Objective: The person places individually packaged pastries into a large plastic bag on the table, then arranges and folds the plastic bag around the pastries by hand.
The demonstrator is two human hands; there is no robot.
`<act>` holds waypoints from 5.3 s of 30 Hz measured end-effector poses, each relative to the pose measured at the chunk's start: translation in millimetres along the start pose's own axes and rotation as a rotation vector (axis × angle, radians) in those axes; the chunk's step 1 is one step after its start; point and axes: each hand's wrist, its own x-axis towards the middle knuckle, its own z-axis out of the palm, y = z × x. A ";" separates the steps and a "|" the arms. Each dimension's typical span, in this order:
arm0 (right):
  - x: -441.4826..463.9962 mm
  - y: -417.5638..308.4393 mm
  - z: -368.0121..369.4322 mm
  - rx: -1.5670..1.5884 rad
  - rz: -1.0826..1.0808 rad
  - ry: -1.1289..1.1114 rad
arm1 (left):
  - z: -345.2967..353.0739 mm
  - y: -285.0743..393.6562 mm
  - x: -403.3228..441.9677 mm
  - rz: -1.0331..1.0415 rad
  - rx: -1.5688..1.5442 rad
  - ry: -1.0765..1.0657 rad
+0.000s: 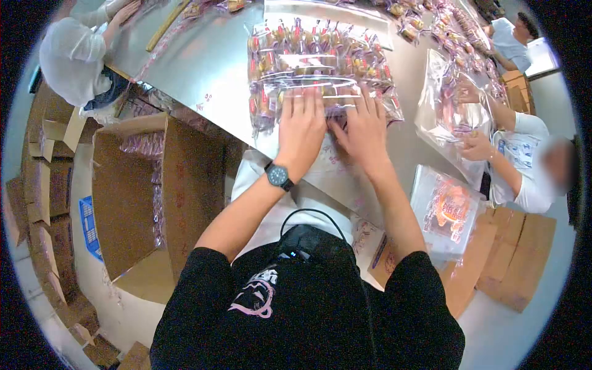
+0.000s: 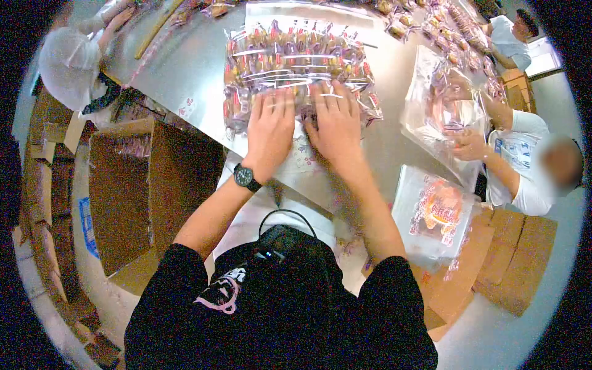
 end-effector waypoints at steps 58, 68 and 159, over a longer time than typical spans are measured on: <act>-103.3 70.2 -62.2 0.435 0.757 0.271 | -14.8 -48.8 -23.4 -0.094 -0.278 0.219; -31.7 154.8 -30.3 0.287 0.582 0.215 | 7.4 -81.1 -35.9 -0.195 -0.397 0.204; 10.3 -25.0 40.0 0.090 -0.037 0.151 | -11.1 -124.5 -112.5 -0.821 -1.151 0.073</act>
